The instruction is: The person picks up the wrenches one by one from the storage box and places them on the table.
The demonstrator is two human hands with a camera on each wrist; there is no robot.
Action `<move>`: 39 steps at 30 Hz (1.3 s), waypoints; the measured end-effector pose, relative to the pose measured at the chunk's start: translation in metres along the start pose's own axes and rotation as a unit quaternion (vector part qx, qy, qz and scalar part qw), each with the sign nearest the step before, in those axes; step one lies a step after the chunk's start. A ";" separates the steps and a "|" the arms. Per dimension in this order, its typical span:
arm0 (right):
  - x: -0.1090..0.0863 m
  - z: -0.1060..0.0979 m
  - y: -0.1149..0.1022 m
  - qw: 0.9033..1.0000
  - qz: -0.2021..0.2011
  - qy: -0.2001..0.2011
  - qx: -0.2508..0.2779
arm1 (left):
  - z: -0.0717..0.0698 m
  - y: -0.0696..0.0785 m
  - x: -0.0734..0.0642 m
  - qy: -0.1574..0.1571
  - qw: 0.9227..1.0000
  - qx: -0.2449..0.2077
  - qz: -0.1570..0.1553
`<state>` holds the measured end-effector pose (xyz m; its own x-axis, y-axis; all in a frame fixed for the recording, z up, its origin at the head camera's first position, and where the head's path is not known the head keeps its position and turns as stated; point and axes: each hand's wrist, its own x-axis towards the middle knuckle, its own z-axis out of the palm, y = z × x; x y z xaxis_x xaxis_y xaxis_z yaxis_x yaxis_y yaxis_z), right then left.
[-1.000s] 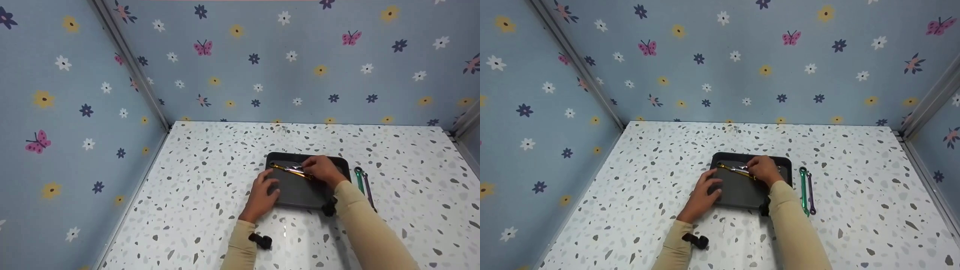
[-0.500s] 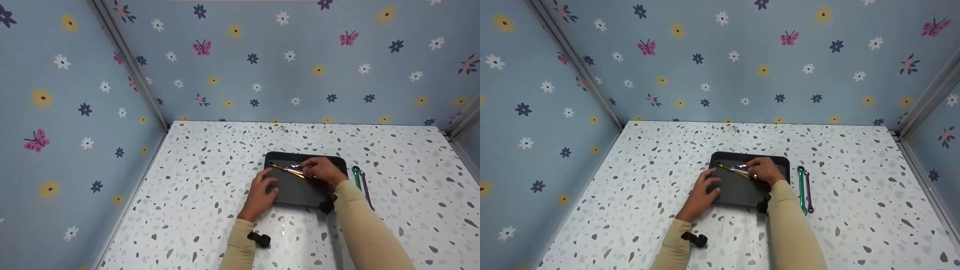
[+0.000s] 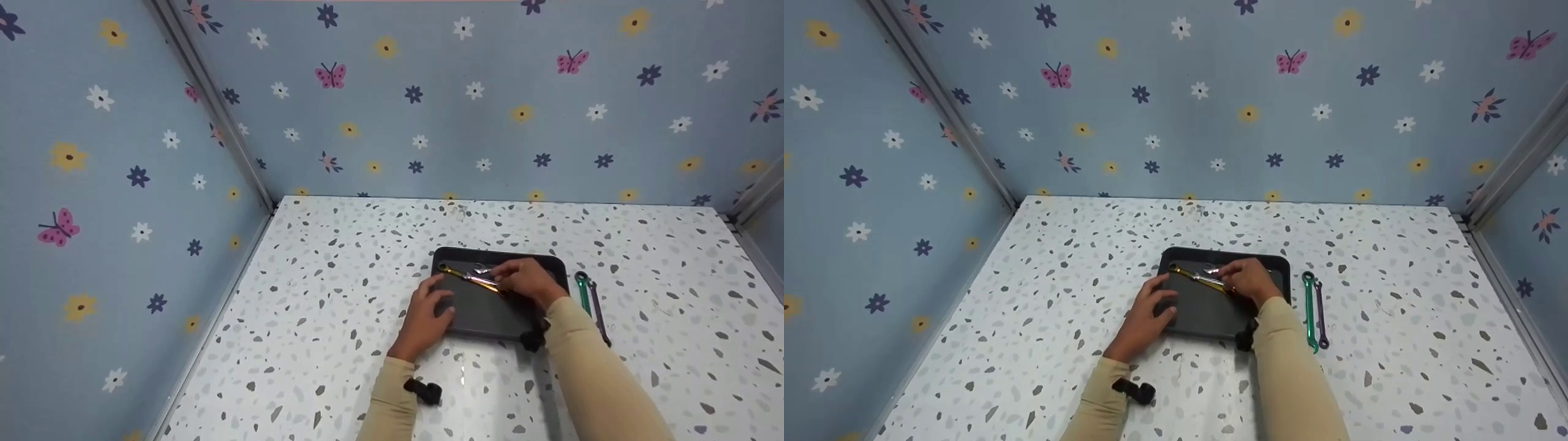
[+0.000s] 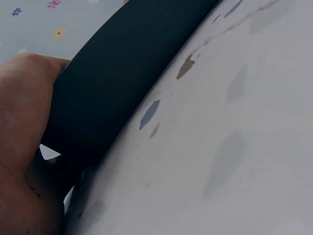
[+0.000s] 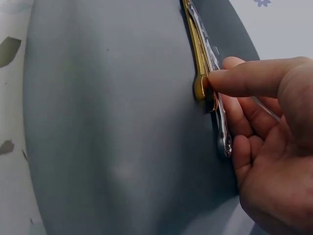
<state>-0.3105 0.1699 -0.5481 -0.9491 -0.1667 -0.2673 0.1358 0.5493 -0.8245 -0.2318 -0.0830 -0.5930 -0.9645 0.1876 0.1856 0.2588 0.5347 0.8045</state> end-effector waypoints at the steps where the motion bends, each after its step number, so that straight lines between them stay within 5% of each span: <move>1: 0.000 0.001 0.000 1.000 0.002 0.000 -0.003 | 0.001 0.000 -0.001 -0.001 1.000 -0.001 -0.002; 39: -0.003 0.003 0.002 0.996 -0.034 -0.042 -0.070 | 0.000 -0.001 0.002 0.000 1.000 0.001 0.004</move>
<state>-0.3068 0.1688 -0.5502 -0.9266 -0.2722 -0.2594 0.0259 0.6419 -0.7663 -0.2338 -0.0834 -0.5932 -0.9623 0.1924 0.1922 0.2671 0.5352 0.8014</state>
